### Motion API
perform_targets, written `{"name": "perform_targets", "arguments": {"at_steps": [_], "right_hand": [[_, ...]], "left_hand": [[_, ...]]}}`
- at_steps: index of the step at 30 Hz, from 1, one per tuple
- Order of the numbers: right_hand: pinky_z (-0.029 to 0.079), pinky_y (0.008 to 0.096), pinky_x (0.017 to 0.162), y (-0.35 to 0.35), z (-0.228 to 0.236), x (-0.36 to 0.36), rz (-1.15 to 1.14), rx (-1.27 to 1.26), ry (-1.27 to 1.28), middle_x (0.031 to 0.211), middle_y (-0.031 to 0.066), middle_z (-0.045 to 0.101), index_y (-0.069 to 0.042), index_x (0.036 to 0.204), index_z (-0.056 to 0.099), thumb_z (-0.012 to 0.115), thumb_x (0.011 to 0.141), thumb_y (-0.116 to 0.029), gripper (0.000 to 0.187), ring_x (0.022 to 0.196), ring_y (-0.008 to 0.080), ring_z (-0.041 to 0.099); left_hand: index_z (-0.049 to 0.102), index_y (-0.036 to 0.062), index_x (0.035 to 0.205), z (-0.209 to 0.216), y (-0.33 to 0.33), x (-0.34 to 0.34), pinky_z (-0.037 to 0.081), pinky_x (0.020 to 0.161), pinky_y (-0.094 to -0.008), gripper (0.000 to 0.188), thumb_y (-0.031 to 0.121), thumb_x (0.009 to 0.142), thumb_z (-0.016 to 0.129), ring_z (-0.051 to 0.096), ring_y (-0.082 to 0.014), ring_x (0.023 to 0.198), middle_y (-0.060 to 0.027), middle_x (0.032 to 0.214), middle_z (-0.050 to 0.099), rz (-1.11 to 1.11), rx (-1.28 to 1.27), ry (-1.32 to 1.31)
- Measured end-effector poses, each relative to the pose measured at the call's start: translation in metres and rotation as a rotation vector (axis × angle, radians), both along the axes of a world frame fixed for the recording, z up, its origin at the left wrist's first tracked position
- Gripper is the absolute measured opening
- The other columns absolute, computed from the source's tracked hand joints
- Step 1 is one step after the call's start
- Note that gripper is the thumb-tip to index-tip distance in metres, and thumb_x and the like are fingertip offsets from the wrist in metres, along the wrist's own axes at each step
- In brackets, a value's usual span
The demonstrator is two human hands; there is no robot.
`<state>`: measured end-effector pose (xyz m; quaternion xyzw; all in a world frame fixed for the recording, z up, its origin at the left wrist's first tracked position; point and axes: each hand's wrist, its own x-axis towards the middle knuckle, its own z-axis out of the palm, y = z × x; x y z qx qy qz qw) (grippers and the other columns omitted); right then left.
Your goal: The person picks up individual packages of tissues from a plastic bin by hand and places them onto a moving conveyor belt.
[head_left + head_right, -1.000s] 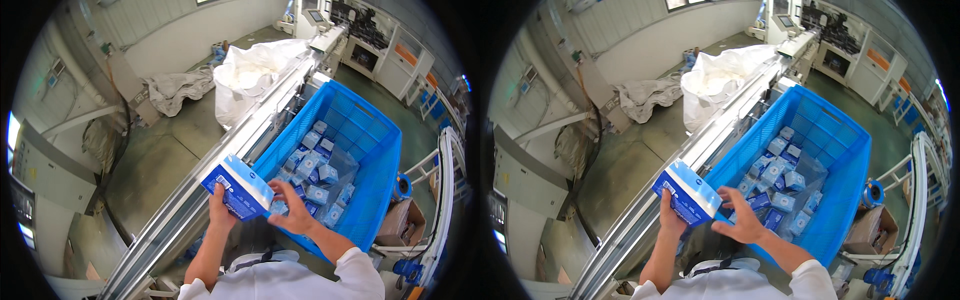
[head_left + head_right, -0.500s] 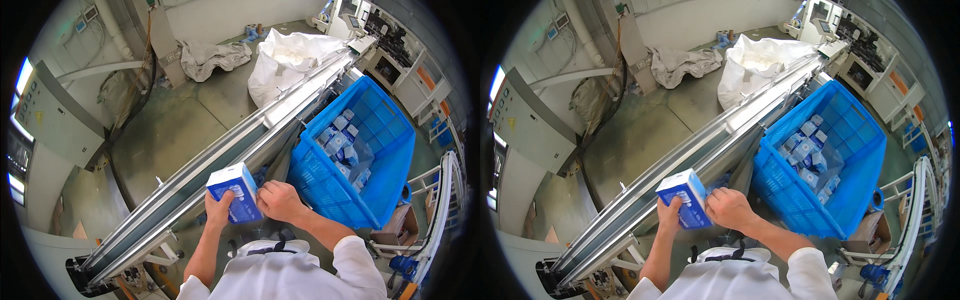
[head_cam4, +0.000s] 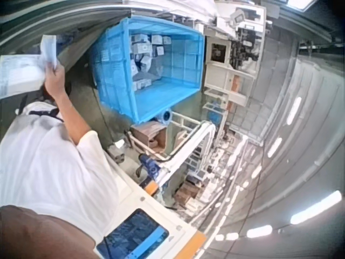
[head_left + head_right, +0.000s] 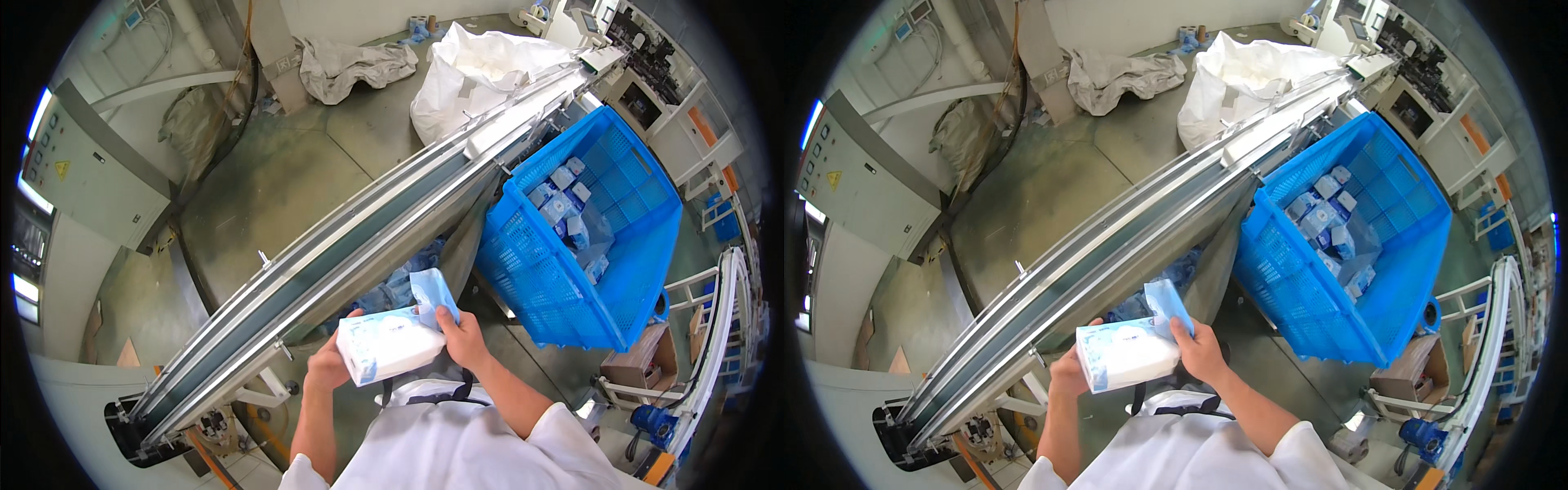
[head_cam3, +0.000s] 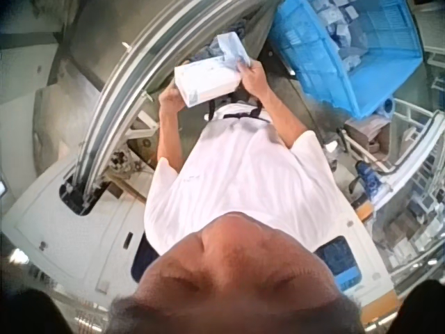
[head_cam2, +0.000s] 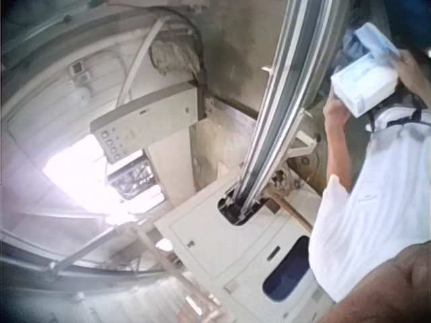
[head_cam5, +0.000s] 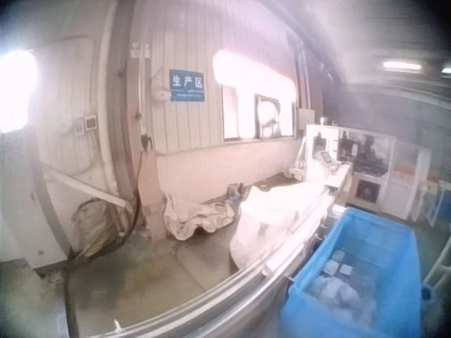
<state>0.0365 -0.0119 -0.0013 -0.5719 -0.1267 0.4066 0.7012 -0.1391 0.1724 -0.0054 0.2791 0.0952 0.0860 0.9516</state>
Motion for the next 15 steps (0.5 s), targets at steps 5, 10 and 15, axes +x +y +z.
{"name": "perform_targets", "arguments": {"at_steps": [5, 10, 15], "right_hand": [[0.049, 0.0331, 0.079, -0.016, 0.033, 0.000, -0.003, -0.063, -0.923, 0.101, 0.0192, 0.063, 0.005, 0.094, 0.062, 0.054, 0.080, 0.001, 0.016, 0.093, 0.0349, 0.061], [0.049, 0.0398, 0.060, -0.052, -0.010, 0.063, 0.071, -0.325, -0.682, 0.071, 0.0210, 0.061, 0.004, 0.084, 0.064, 0.059, 0.080, -0.013, 0.018, 0.064, 0.0383, 0.060], [0.044, 0.0382, 0.053, -0.074, -0.057, 0.089, 0.089, -0.403, -0.526, 0.063, 0.0219, 0.059, 0.004, 0.080, 0.065, 0.057, 0.088, -0.025, 0.031, 0.056, 0.0354, 0.059]], "left_hand": [[0.028, 0.0049, 0.142, -0.003, -0.050, 0.002, 0.046, 0.095, -0.0384, 0.080, 0.025, 0.080, 0.074, 0.051, -0.0247, 0.119, -0.0131, 0.134, 0.046, 0.083, 0.093, 0.484], [0.038, 0.0005, 0.135, -0.009, -0.097, 0.008, 0.045, 0.097, -0.0381, 0.071, 0.026, 0.080, 0.074, 0.053, -0.0227, 0.114, -0.0120, 0.128, 0.052, -0.084, 0.034, 0.465], [0.038, -0.0028, 0.136, 0.005, -0.129, 0.044, 0.043, 0.100, -0.0411, 0.077, 0.033, 0.078, 0.074, 0.052, -0.0278, 0.119, -0.0156, 0.130, 0.052, -0.175, -0.068, 0.478]]}}
